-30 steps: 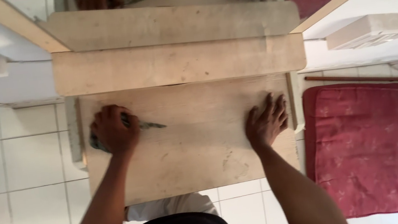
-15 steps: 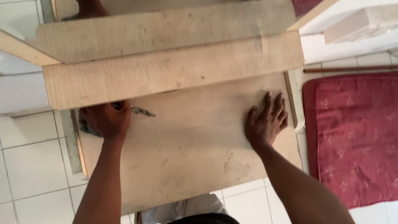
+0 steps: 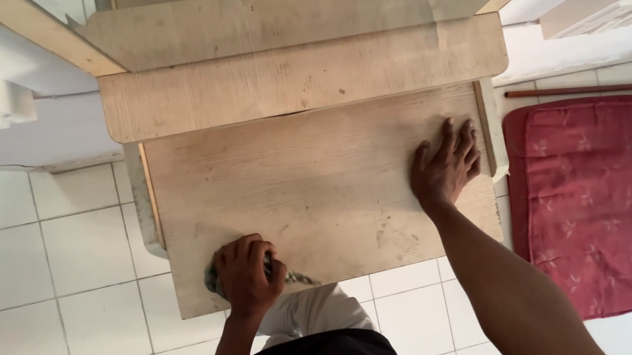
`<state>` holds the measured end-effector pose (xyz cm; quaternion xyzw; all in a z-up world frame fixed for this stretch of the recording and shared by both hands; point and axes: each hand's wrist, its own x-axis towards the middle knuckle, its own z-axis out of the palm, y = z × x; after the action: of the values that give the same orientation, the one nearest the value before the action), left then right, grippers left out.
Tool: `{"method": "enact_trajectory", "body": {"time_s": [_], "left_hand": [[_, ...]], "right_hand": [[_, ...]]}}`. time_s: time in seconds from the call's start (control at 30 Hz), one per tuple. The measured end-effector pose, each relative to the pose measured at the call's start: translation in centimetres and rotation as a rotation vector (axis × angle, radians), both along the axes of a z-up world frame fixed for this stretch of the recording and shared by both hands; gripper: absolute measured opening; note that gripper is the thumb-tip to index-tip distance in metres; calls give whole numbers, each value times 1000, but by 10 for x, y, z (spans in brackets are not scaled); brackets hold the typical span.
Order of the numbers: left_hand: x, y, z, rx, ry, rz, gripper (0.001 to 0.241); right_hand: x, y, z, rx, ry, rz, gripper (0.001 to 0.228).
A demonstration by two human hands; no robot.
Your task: The person wipes the surface of a light-colored wooden dresser using a cloth. They clean the top surface and the front face of the drawers, moving the cloth back and forth to remove dust.
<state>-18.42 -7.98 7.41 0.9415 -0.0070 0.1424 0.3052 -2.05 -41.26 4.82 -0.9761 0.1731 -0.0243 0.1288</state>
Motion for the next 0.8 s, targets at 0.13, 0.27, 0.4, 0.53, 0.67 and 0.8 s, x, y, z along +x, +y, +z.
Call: {"method": "enact_trajectory", "body": {"time_s": [0.13, 0.27, 0.4, 0.53, 0.67, 0.8], "left_hand": [[11, 16, 3, -6, 91, -98, 16], [43, 36, -6, -27, 101, -231, 15], [83, 47, -12, 66, 18, -145, 16], [132, 64, -30, 146, 18, -145, 15], [179, 76, -45, 140, -19, -90, 14], [194, 92, -80, 123, -159, -97, 34]], "right_hand": [[-2, -2, -4, 6, -22, 22, 69], [0, -2, -4, -21, -29, 24, 69], [-2, -3, -7, -27, -43, 22, 68], [1, -1, -1, -38, -9, 12, 71], [4, -3, -4, -26, -3, 7, 71], [3, -3, -8, -41, -18, 19, 71]]}}
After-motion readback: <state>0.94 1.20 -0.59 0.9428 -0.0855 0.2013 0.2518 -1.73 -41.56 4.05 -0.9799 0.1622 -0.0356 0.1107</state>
